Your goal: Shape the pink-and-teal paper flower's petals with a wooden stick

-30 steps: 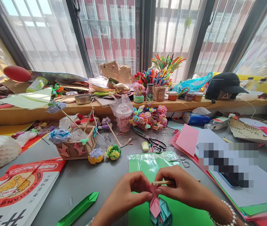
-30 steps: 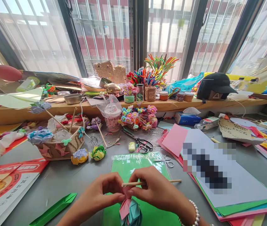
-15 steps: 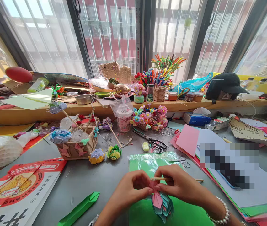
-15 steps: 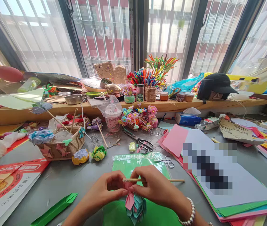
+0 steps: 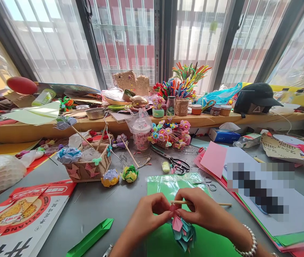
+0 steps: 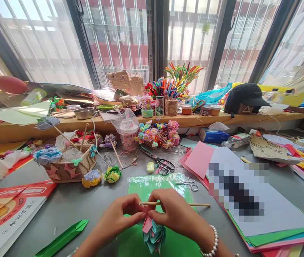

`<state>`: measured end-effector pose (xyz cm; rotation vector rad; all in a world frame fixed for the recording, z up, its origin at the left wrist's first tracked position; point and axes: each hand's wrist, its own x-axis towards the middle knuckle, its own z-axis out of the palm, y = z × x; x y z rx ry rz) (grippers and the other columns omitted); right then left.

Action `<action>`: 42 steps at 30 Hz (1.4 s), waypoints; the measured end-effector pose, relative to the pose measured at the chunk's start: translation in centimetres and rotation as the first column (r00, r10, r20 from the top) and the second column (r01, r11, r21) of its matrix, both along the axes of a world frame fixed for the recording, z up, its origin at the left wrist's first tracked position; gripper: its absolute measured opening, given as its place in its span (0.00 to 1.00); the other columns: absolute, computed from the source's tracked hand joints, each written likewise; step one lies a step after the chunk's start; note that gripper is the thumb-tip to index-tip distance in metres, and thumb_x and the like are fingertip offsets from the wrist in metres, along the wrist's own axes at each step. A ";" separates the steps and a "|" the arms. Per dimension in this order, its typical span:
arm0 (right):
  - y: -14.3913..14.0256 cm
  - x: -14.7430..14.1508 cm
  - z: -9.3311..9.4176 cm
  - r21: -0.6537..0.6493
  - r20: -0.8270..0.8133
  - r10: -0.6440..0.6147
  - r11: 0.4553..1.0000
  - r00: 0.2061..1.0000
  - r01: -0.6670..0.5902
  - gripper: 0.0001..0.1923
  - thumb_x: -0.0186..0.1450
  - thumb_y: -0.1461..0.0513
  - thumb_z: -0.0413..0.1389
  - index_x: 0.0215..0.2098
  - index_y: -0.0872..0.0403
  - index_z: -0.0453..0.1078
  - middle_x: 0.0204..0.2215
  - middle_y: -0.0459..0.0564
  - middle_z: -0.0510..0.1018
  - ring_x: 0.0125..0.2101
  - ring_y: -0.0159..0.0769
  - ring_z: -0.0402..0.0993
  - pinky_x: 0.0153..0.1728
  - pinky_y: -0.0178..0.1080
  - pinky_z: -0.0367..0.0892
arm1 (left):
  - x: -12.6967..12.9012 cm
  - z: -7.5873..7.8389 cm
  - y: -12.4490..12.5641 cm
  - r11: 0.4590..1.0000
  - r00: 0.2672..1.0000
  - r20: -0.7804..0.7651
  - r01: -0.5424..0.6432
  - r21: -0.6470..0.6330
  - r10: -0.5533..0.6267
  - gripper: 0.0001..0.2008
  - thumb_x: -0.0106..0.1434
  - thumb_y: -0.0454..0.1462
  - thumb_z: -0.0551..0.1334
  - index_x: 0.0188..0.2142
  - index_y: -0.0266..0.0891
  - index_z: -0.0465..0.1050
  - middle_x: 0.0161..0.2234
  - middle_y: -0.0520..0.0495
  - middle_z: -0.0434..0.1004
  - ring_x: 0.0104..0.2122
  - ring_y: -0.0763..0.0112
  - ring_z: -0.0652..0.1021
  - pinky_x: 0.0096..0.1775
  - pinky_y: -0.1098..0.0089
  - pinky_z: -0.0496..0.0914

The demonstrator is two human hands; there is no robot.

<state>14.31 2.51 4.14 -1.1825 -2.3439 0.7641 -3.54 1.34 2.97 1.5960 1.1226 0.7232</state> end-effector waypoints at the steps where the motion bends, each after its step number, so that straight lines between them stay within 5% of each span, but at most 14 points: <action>1: 0.0 0.0 -0.1 0.026 0.014 -0.006 1.000 1.000 0.006 0.01 0.56 0.66 0.56 0.27 0.56 0.68 0.19 0.40 0.67 0.20 0.26 0.59 0.22 0.28 0.50 | 0.1 0.0 -0.1 0.999 0.999 -0.040 -0.011 0.050 0.013 0.07 0.52 0.36 0.60 0.21 0.37 0.64 0.21 0.54 0.68 0.24 0.74 0.69 0.27 0.74 0.63; 6: 0.1 0.0 -0.5 0.105 0.040 0.004 0.994 0.999 -0.008 0.03 0.57 0.66 0.56 0.26 0.56 0.68 0.22 0.43 0.72 0.22 0.28 0.64 0.23 0.29 0.53 | 0.2 -0.2 -0.2 0.984 0.992 -0.117 -0.037 0.173 0.057 0.06 0.53 0.33 0.58 0.21 0.37 0.65 0.21 0.52 0.70 0.25 0.70 0.71 0.30 0.71 0.64; 11: 0.0 0.2 -0.4 0.156 -0.001 0.063 0.986 0.998 -0.062 0.03 0.59 0.65 0.56 0.27 0.56 0.69 0.22 0.43 0.73 0.22 0.27 0.64 0.23 0.28 0.54 | 0.1 -0.3 0.0 0.997 0.997 0.059 0.049 0.052 -0.052 0.02 0.54 0.33 0.59 0.27 0.35 0.67 0.26 0.49 0.73 0.28 0.69 0.74 0.33 0.70 0.68; 19: 0.1 0.7 0.4 0.033 0.039 0.064 0.997 0.997 -0.066 0.07 0.59 0.60 0.57 0.28 0.56 0.70 0.19 0.41 0.70 0.19 0.25 0.59 0.21 0.28 0.51 | 0.3 -0.1 -0.5 0.992 0.997 0.005 0.079 0.094 -0.080 0.02 0.56 0.33 0.58 0.28 0.35 0.67 0.25 0.49 0.73 0.28 0.70 0.74 0.33 0.70 0.69; 28: -0.5 0.4 0.1 0.093 0.120 0.084 0.991 0.989 -0.096 0.02 0.58 0.65 0.57 0.27 0.55 0.70 0.23 0.43 0.74 0.23 0.27 0.64 0.24 0.28 0.52 | 0.4 -0.7 -0.1 0.994 0.992 0.068 0.109 -0.015 -0.108 0.03 0.51 0.32 0.60 0.26 0.34 0.65 0.25 0.50 0.70 0.26 0.70 0.72 0.31 0.69 0.67; 34: -0.5 0.4 0.2 0.143 0.200 0.092 0.982 0.975 -0.122 0.05 0.57 0.66 0.58 0.24 0.55 0.67 0.23 0.43 0.73 0.23 0.28 0.64 0.22 0.29 0.51 | 0.8 -0.3 -0.7 0.994 0.998 0.018 0.062 0.096 -0.064 0.04 0.52 0.27 0.56 0.26 0.36 0.66 0.24 0.51 0.73 0.25 0.72 0.73 0.30 0.72 0.67; 42: -0.3 0.8 0.5 0.089 0.112 0.027 0.995 0.993 -0.037 0.02 0.58 0.66 0.56 0.29 0.54 0.70 0.23 0.42 0.75 0.22 0.28 0.66 0.24 0.29 0.54 | 1.2 0.4 -1.3 0.970 0.988 -0.154 0.030 0.243 0.008 0.05 0.54 0.27 0.56 0.27 0.38 0.64 0.26 0.50 0.74 0.28 0.71 0.74 0.32 0.74 0.66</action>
